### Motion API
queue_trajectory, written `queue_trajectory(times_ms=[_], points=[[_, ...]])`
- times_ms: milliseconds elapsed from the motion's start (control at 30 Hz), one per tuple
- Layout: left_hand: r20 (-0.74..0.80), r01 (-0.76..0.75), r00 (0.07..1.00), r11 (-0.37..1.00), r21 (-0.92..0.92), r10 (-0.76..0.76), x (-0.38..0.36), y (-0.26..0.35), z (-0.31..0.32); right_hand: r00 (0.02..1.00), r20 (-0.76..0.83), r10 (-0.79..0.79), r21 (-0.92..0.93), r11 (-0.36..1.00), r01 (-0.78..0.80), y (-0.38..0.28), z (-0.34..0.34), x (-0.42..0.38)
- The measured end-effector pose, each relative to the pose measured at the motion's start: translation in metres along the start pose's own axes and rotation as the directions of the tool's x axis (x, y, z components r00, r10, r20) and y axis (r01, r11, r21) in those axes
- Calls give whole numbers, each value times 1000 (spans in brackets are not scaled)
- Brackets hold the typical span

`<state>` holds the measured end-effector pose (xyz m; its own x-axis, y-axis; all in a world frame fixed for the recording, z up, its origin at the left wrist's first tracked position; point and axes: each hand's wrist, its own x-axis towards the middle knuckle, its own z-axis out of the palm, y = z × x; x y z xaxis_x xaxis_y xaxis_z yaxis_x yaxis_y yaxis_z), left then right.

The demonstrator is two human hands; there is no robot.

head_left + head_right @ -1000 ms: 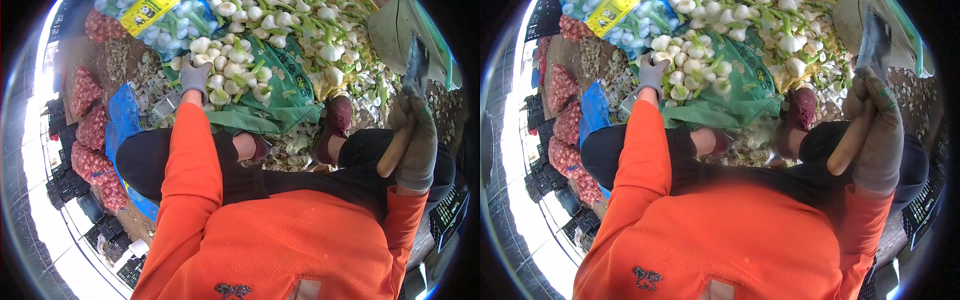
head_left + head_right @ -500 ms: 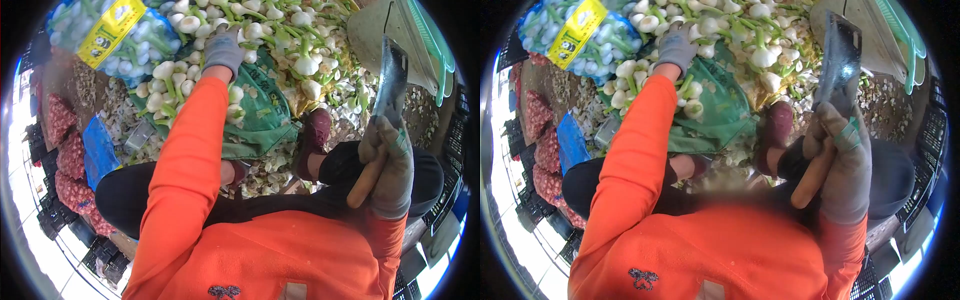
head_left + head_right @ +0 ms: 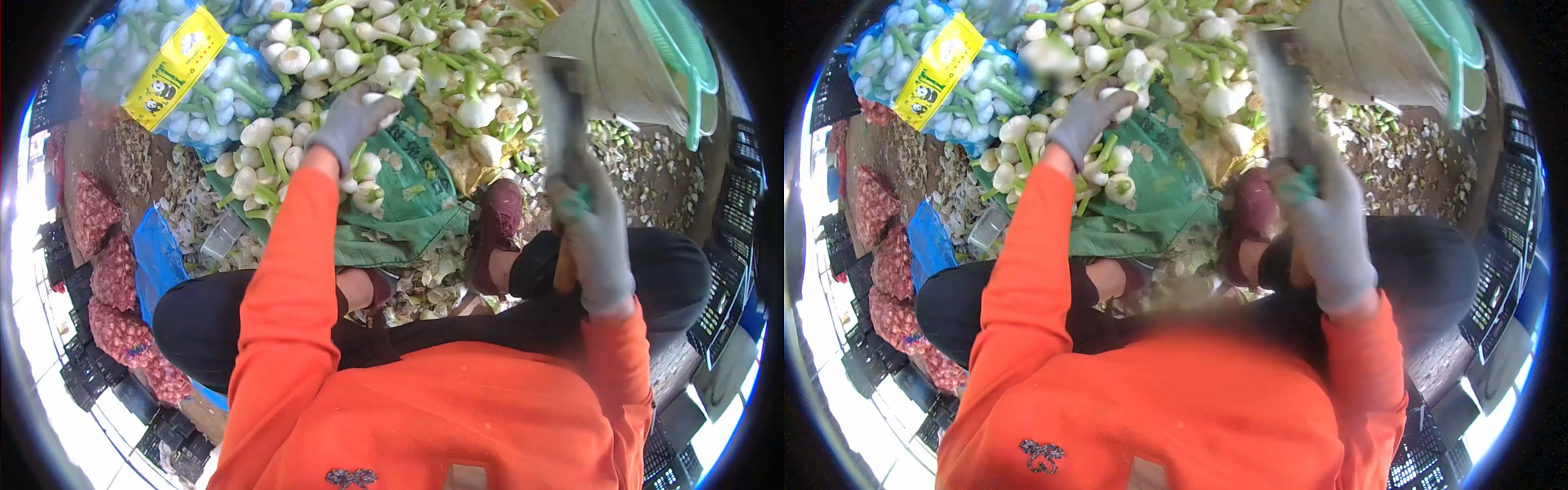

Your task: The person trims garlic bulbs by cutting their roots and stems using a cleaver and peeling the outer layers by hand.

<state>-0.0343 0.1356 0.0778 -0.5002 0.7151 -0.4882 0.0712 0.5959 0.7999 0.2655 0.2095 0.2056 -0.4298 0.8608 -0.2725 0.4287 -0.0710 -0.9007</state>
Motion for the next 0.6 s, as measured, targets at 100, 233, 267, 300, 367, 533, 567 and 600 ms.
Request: queue_trajectory(times_ms=[100, 233, 267, 300, 367, 533, 567, 600], points=[[20, -162, 986, 985, -54, 163, -41, 27, 30, 921, 64, -384, -570, 743, 350, 14, 6, 7], [-16, -491, 870, 863, -116, 493, -101, 81, 55, 729, 52, -683, -599, 562, 570, -21, 6, 2], [-64, -627, 778, 779, -9, 625, -109, 81, 54, 864, 71, -499, -662, 624, 415, -6, 2, 4], [-105, -744, 651, 659, 109, 752, -112, 83, 49, 950, 75, -303, -719, 644, 262, 21, -3, 12], [-197, -781, 563, 595, 191, 802, -119, 83, 36, 980, 70, -189, -709, 681, 182, 40, -11, 10], [-256, -705, 633, 681, 199, 731, -143, 65, 22, 782, -42, -622, -513, 685, 517, 3, 5, -24], [-256, -644, 712, 753, 133, 654, -151, 65, 28, 732, -46, -680, -482, 657, 580, -2, 7, -32], [-260, -579, 776, 813, 66, 574, -159, 68, 32, 714, -33, -699, -466, 643, 608, -5, 10, -38]])
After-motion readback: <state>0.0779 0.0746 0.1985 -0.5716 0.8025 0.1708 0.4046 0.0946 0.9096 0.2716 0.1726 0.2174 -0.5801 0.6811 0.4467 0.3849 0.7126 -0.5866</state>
